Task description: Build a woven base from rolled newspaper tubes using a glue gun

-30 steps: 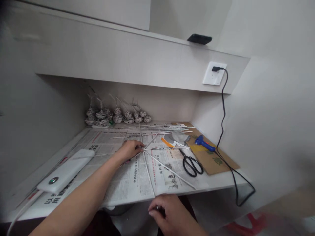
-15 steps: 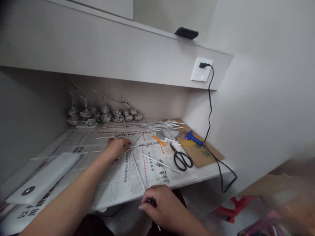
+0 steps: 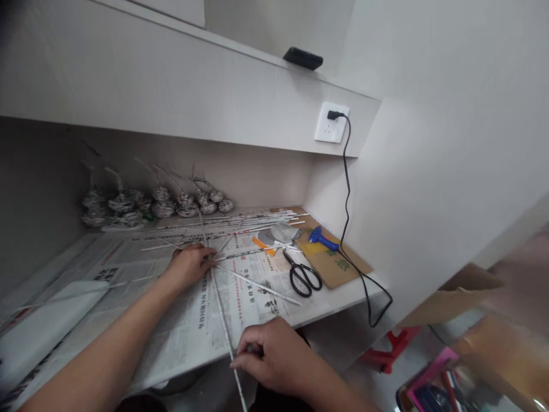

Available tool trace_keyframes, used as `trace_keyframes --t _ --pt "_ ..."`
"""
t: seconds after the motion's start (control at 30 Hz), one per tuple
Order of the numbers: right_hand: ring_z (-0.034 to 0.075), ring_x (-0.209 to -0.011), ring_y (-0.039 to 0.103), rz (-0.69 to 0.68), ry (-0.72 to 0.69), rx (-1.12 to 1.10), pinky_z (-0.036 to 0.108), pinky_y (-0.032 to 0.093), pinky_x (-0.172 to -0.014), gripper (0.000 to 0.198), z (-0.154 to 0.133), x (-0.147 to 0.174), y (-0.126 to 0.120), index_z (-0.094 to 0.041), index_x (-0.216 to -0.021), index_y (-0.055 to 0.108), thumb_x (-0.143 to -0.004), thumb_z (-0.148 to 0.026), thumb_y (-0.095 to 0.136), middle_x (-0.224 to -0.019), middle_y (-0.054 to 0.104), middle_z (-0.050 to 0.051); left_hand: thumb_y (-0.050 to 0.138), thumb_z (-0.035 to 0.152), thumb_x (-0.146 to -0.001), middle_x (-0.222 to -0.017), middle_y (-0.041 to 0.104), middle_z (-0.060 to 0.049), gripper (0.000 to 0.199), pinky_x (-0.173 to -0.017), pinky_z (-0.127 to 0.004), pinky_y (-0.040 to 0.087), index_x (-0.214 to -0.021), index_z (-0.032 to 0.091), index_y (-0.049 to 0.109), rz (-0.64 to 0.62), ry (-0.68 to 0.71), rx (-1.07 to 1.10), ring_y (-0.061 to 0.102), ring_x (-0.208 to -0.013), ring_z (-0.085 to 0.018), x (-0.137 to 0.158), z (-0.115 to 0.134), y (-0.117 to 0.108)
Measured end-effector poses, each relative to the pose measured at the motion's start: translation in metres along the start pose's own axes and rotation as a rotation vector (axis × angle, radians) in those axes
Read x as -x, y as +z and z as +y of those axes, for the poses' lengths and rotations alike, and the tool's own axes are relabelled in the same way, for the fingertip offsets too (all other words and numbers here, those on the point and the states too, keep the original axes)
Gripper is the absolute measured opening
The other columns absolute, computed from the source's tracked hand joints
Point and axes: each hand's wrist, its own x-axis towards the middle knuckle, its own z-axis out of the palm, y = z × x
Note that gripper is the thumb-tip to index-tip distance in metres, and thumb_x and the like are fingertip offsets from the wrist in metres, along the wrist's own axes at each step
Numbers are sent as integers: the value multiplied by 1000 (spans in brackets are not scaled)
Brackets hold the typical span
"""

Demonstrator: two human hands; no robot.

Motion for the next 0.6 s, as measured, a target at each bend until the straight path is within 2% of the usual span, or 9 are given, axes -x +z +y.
trace_keyframes --t 0.27,0.43,0.6 --pt "7 -58 50 57 -26 -48 19 35 -53 23 -2 -6 4 -17 -80 64 -80 -39 63 -66 61 -1 55 43 -81 -107 64 -8 33 -85 -36 41 -107 26 67 30 41 9 55 -105 -27 0 0 3" --pt "7 -56 49 30 -41 -69 19 34 -52 19 -7 -7 9 -17 -79 60 -79 -36 64 -63 58 -3 57 41 -81 -110 64 -9 32 -86 -38 41 -107 25 67 35 67 18 54 -107 -29 0 1 3" --pt "6 -59 49 4 -75 22 19 33 -55 16 -10 -6 8 -18 -77 59 -80 -33 64 -67 58 -4 58 40 -81 -111 64 -9 32 -86 -40 40 -108 25 67 7 71 10 52 -108 -30 1 3 0"
